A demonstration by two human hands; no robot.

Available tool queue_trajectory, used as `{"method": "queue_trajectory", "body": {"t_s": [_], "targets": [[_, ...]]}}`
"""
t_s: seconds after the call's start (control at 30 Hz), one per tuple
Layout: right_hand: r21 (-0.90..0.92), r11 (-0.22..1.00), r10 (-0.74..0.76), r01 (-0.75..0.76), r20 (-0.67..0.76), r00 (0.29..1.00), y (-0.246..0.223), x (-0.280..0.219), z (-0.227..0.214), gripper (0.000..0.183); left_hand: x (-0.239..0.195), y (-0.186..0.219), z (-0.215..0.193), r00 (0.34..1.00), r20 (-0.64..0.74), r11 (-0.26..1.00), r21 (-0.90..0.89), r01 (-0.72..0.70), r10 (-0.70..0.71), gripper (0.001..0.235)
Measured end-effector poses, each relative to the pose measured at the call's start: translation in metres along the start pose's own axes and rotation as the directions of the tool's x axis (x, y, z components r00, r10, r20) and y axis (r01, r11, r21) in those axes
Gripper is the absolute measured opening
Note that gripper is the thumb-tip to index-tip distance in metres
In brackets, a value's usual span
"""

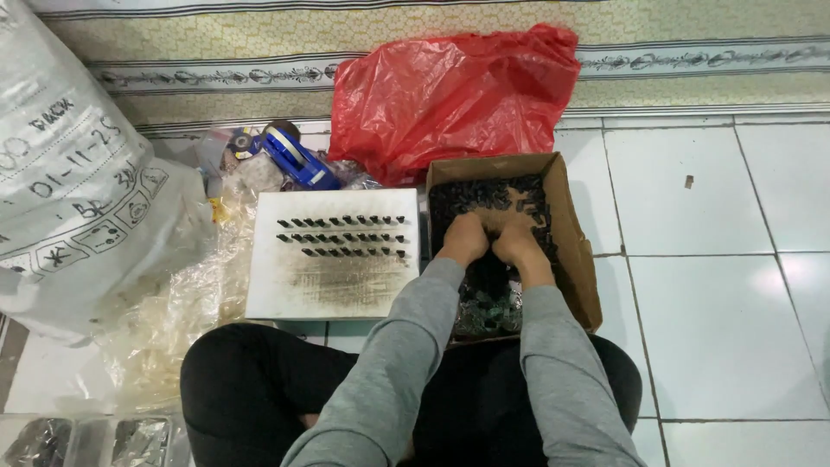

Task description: The person sits on the floor and repeatedly picks small black components from a cardboard box, then places them into a white tray with rows of slots. The person also handles small plastic bags containing similar components.

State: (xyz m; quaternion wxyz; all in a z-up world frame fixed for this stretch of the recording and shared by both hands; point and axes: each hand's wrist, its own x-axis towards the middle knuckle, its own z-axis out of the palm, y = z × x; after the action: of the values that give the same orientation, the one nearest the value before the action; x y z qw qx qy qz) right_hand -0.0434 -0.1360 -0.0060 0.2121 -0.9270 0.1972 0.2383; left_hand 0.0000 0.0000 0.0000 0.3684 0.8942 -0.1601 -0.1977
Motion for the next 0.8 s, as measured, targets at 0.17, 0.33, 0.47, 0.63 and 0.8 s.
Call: {"method": "queue_trajectory", "body": {"t_s": [0.17,0.33,0.47,0.63,0.8], "targets": [[0.186,0.982,-0.004,0.03,-0.137,0.991,0.008,0.025,0.007,0.035,0.005,0.013,-0.012,0.996,0.033,0.97,-0.227,0.089,-0.084,0.023],[0.355,0.934,0.026,0.036,-0.168,0.985,0.016,0.028,0.008,0.033,0.029,0.002,0.012,0.991,0.026,0.951,-0.278,0.136,-0.134,0.027],[0.514,0.857,0.109,-0.015,-0.152,0.982,0.04,0.052,0.025,0.035,0.021,0.021,0.012,0.985,0.002,0.933,-0.318,0.167,-0.175,0.029],[0.554,0.829,0.159,-0.075,-0.105,0.982,0.099,0.142,0.09,0.038,0.02,0.022,0.028,0.972,-0.056,0.899,-0.396,0.189,-0.229,0.026],[0.492,0.867,0.121,-0.074,-0.064,0.991,0.096,0.129,0.079,0.044,0.011,0.037,0.024,0.943,-0.081,0.844,-0.474,0.249,-0.323,0.029]]}}
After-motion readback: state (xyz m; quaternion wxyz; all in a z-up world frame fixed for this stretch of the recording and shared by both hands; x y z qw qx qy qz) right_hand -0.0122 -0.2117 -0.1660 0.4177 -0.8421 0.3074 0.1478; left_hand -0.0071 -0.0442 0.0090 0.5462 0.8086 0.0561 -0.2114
